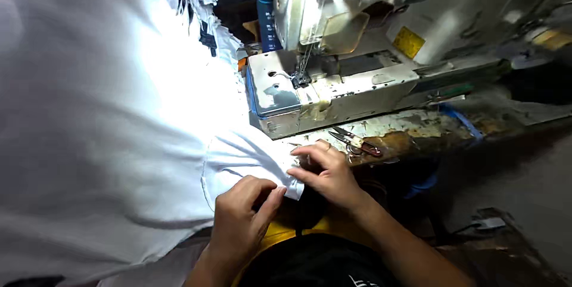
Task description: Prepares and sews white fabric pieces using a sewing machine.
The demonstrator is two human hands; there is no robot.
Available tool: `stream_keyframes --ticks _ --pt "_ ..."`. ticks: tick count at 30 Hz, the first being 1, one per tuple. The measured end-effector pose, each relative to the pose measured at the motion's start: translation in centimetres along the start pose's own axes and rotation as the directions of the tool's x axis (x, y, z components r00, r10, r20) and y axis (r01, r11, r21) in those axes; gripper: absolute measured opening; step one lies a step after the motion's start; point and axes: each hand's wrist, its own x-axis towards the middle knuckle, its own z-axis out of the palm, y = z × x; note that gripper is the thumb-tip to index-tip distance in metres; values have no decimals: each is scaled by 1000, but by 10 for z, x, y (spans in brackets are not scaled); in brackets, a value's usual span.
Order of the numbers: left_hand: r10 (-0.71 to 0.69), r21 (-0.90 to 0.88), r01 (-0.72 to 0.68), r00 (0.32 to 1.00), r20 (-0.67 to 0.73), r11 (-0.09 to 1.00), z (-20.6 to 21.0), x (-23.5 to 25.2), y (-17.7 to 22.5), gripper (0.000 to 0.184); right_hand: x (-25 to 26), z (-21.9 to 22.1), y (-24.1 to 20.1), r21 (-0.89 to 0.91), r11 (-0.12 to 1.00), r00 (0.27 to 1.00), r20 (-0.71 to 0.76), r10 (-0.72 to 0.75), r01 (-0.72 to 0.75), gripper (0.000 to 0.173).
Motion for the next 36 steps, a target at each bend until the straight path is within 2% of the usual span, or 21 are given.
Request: stream_keyframes --ticks 2,4,6,9,11,12,14,16,17,18,20,22,24,25,28,29,31,33,34,35,36 --pt "-105 156 102 994 13 983 18 11 -5 36 -1 6 2 -143 979 983 133 -124 143 27" --pt "-194 229 184 981 20 956 27 12 -13 33 -5 9 3 -54 955 933 237 -271 291 20" --pt "-272 140 268 962 10 953 25 5 -18 19 -10 2 4 64 947 910 261 -321 315 20" --pt "-424 -150 415 905 -34 897 13 -8 -10 11 -7 -12 10 68 972 965 121 -233 226 21" --pt "-417 -263 376 900 -123 889 11 -8 -1 7 4 -11 13 -21 984 983 62 -175 176 21" --pt "-369 -247 324 914 -166 913 12 -6 2 5 9 -7 14 -66 985 985 69 -156 161 22" --pt "-229 -15 230 958 -172 973 20 0 0 14 14 5 13 -102 982 984 101 -147 157 22" --pt "-163 258 181 983 -88 949 31 2 -17 29 10 12 8 -34 986 980 119 -157 162 20" --pt "-158 292 182 982 -103 939 34 0 -28 23 7 12 5 14 987 982 103 -160 159 19" --pt "-180 236 210 973 -142 949 31 -2 -33 17 4 9 2 36 987 985 68 -158 156 18" --pt "-344 -148 321 922 -178 936 12 -4 -29 7 3 2 0 27 993 994 -20 -111 112 17" --pt "-489 -506 357 859 -151 785 -4 -9 -23 10 7 -1 -3 29 996 995 -52 -80 82 17" --pt "-531 -661 307 832 -163 684 -10 -11 -23 12 14 6 -9 41 993 993 -34 -110 112 17" --pt "-543 -696 292 823 -167 656 -12 -12 -22 12 16 12 -14 20 991 991 -6 -133 134 20" --pt "-528 -724 281 839 -134 630 -15 -14 -16 7 18 35 -30 -202 954 974 73 -212 223 48" --pt "-502 -711 274 856 -128 648 -16 -15 -15 6 17 43 -32 -276 928 969 67 -239 248 48" --pt "-436 -667 242 889 -138 705 -21 -17 -13 6 14 51 -29 -352 898 960 10 -279 264 32" --pt "-392 -631 226 910 -135 742 -27 -17 -13 11 13 44 -25 -357 911 964 -87 -253 207 22" --pt "-402 -637 248 910 -106 730 -27 -16 -14 10 14 37 -23 -344 923 964 -134 -230 173 19" --pt "-436 -681 290 899 -48 672 -26 -15 -15 8 14 30 -22 -322 935 963 -168 -213 150 17" --pt "-480 -761 331 877 30 558 -23 -11 -14 6 14 24 -21 -301 943 960 -189 -204 141 16"
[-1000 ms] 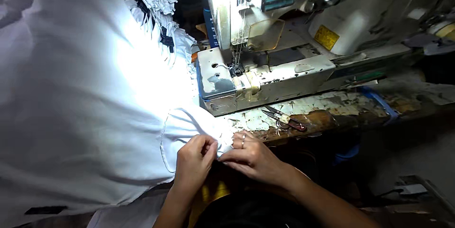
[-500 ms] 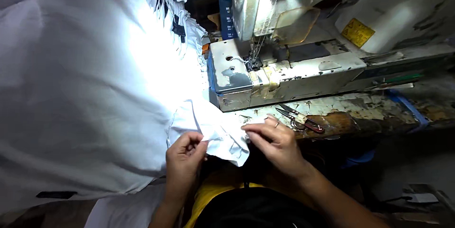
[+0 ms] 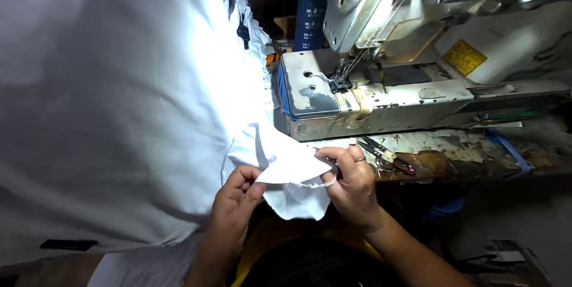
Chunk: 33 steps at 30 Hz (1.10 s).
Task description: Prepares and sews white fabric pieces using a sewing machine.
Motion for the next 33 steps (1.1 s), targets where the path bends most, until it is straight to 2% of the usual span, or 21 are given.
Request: stream_keyframes --ticks 2,4,5,6,7,8,9,10,11,13,16,17,19,21,24,27,29,30,31,32,33 --pt "-158 -344 165 986 48 924 9 9 6 8 -1 -8 4 16 1000 1000 -17 -11 11 15" --pt "-225 -642 231 970 93 731 18 15 18 14 -5 -11 7 35 999 1000 -3 -21 21 13" --pt "-227 -727 227 969 101 648 20 15 23 16 -6 -11 8 96 995 1000 16 5 -6 13" --pt "-208 -756 218 972 111 618 20 12 28 18 -6 -13 6 239 967 995 66 74 -88 12" --pt "-160 -730 207 978 135 651 16 6 30 20 -3 -16 3 459 857 971 157 182 -235 11" --pt "-120 -649 193 981 156 736 8 0 30 21 4 -21 0 673 610 908 308 283 -418 11" --pt "-111 -528 184 980 167 829 -2 -5 30 19 13 -27 -1 777 271 815 484 317 -567 13" --pt "-139 -405 187 980 146 895 -11 -9 30 16 21 -33 1 764 -33 727 625 283 -644 15" --pt "-166 -295 189 981 100 937 -18 -12 30 13 26 -36 3 708 -231 666 706 241 -668 19" --pt "-130 -61 130 991 7 990 -27 -16 30 15 27 -37 10 608 -405 615 778 132 -682 24" --pt "136 278 -129 991 -6 952 -33 -12 33 17 25 -36 15 498 -469 558 830 13 -729 21" --pt "222 325 -217 975 21 920 -33 -10 35 15 25 -37 15 498 -448 556 831 1 -743 15" --pt "327 396 -330 942 79 857 -30 -10 40 13 26 -42 12 580 -343 613 790 15 -739 2" --pt "388 536 -379 916 102 754 -22 -13 46 14 28 -47 9 726 -178 737 676 3 -665 14" --pt "551 689 -473 825 127 549 -11 -18 49 14 26 -51 0 854 208 873 487 5 -478 27" --pt "689 728 -565 702 177 389 -8 -24 48 9 16 -47 -15 735 624 959 271 86 -263 22" --pt "735 761 -559 657 165 329 -8 -26 47 7 11 -45 -16 625 773 991 128 35 -108 16" --pt "730 767 -546 666 154 336 -9 -25 48 6 9 -47 -16 558 829 997 72 -2 -39 15" --pt "700 743 -541 700 140 393 -9 -24 50 6 7 -50 -16 479 877 999 23 -46 30 14" --pt "645 654 -552 754 125 518 -7 -21 54 8 7 -56 -18 408 907 995 -21 -101 101 13" --pt "569 476 -551 813 122 685 -3 -17 61 11 6 -64 -21 345 923 985 -47 -164 170 11"
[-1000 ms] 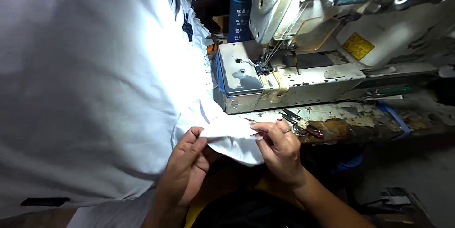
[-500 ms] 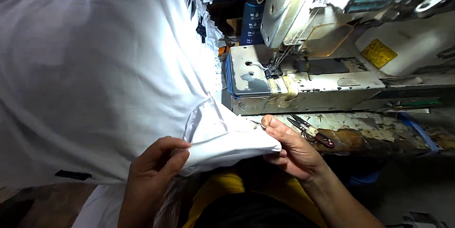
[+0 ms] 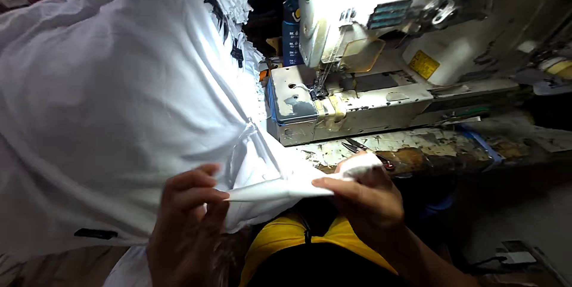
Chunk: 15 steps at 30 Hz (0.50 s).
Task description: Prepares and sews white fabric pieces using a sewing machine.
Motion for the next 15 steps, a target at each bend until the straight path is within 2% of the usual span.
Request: stream_keyframes --ticks 1,2,3,4,5,7,8,9,11,13,14,15 --pt "-82 -229 94 995 62 969 2 10 7 12 0 -8 -8 -53 997 998 16 -56 57 10" --pt "-118 -349 164 982 150 923 0 23 16 14 1 -15 -16 -64 993 995 45 -94 97 8" --pt "-93 -346 172 968 232 922 -3 37 22 14 2 -20 -23 -32 992 992 51 -117 119 7" --pt "-35 -260 117 953 302 958 -6 55 26 13 3 -22 -26 16 993 992 52 -117 117 10" --pt "12 -94 22 938 346 995 -3 75 26 9 6 -22 -25 61 994 993 69 -98 94 15" --pt "55 264 -178 909 414 948 24 117 4 11 11 -21 -8 266 958 988 135 77 -111 29" --pt "39 366 -231 886 462 901 46 134 -13 13 12 -20 6 381 885 959 187 211 -269 35" --pt "-25 432 -248 846 533 867 69 148 -34 12 12 -19 20 454 788 909 243 339 -415 36" --pt "-163 482 -215 761 628 850 109 168 -74 11 15 -13 46 481 648 804 281 524 -591 34" --pt "-211 493 -163 758 617 854 142 186 -107 12 22 -2 66 478 587 742 254 620 -654 32" --pt "-221 498 -137 774 594 856 154 193 -125 12 27 2 74 476 585 735 231 637 -657 33" --pt "-174 473 -156 795 581 867 161 196 -153 18 31 6 80 476 598 744 208 635 -644 33"
